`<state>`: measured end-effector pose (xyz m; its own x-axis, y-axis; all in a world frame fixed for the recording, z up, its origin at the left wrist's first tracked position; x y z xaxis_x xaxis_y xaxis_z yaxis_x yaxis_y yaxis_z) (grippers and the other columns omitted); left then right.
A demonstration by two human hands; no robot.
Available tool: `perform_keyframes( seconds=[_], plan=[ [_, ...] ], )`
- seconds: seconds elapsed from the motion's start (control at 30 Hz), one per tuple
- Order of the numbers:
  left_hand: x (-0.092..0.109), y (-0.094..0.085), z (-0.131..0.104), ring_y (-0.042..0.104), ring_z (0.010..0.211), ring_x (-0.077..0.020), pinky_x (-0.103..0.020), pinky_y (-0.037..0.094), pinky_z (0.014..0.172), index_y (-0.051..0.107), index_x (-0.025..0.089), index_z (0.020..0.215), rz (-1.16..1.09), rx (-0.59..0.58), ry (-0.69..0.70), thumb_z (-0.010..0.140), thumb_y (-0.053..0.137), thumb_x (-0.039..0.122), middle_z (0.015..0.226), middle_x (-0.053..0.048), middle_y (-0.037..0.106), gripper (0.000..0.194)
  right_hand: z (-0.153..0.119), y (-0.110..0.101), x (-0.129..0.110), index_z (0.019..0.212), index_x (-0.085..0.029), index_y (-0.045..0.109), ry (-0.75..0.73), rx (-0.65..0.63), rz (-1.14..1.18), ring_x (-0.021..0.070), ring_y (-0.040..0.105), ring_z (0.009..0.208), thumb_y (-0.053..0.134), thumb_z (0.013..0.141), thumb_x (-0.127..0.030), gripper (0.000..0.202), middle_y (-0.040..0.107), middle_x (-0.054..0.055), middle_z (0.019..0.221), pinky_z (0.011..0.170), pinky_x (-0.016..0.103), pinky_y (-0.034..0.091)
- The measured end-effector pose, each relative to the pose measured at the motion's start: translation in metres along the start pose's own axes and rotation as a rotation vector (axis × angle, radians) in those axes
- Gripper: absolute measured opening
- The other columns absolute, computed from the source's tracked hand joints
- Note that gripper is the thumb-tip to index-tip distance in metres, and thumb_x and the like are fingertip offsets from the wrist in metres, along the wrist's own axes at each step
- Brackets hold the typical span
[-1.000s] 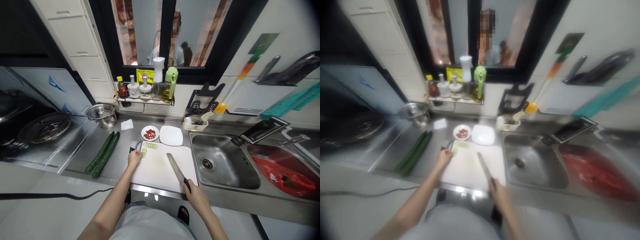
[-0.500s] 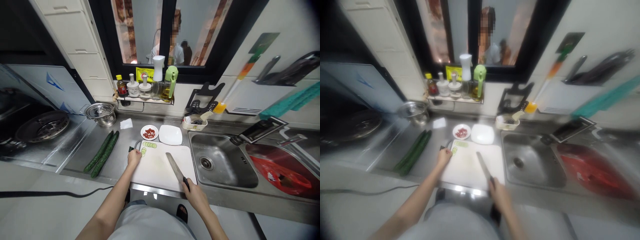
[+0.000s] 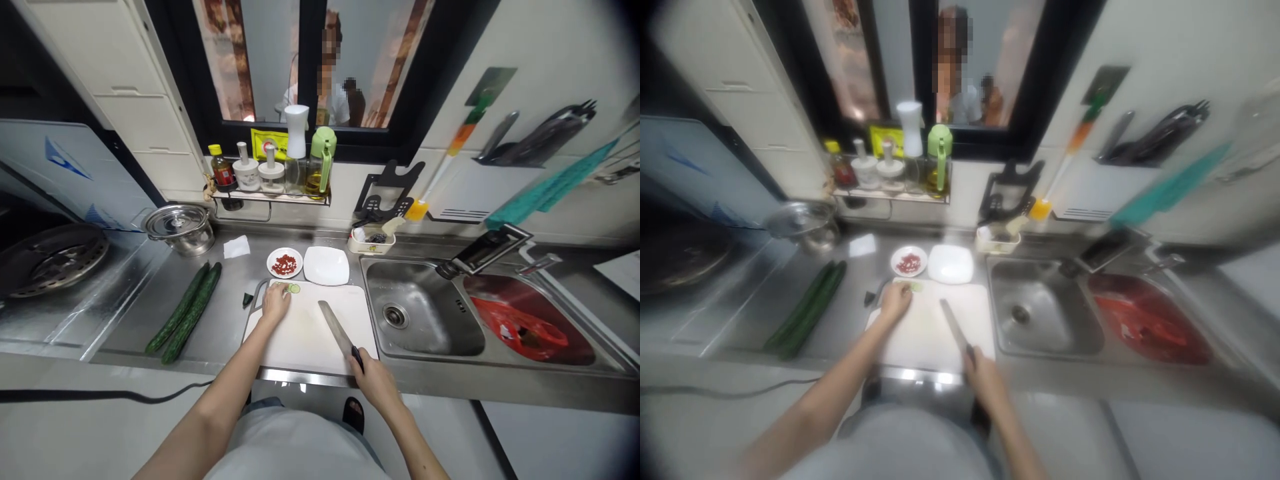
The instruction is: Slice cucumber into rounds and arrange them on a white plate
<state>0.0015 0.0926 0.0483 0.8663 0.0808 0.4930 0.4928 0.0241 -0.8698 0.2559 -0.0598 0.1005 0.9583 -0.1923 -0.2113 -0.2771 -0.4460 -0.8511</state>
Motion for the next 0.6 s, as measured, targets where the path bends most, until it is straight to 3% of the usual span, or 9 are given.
perform_keyframes(
  seconds=[0.17,0.6],
  plan=[
    [0.019,0.005,0.014,0.052,0.102,-0.0240,-0.033,0.038,0.087,0.062,0.022,0.110,0.122,-0.054,0.048,0.083,0.049,0.024,0.106,-0.010,0.061,0.031,-0.001,-0.002,-0.003,0.111,-0.017,0.050,0.009,-0.018,-0.001,0.0211,0.063,0.091,0.030,0.096,-0.038,0.032,0.068,0.012,0.092,0.066,0.025,0.037],
    [0.014,0.016,0.020,0.054,0.097,-0.0210,-0.030,0.038,0.085,0.062,0.020,0.099,0.066,-0.017,0.093,0.081,0.050,0.017,0.100,-0.008,0.062,0.022,0.003,0.005,0.004,0.109,-0.019,0.049,0.021,-0.016,-0.005,0.0210,0.063,0.088,0.030,0.095,-0.040,0.032,0.067,0.011,0.094,0.063,0.025,0.035]
  ],
)
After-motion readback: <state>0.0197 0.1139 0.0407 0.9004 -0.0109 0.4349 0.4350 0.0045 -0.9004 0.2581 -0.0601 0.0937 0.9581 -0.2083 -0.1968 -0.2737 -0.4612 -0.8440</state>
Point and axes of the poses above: each hand's wrist, its own z-axis towards the middle knuckle, its own y-axis out of the palm, x = y × z, the point moved 2 cm from there along z, towards the middle knuckle
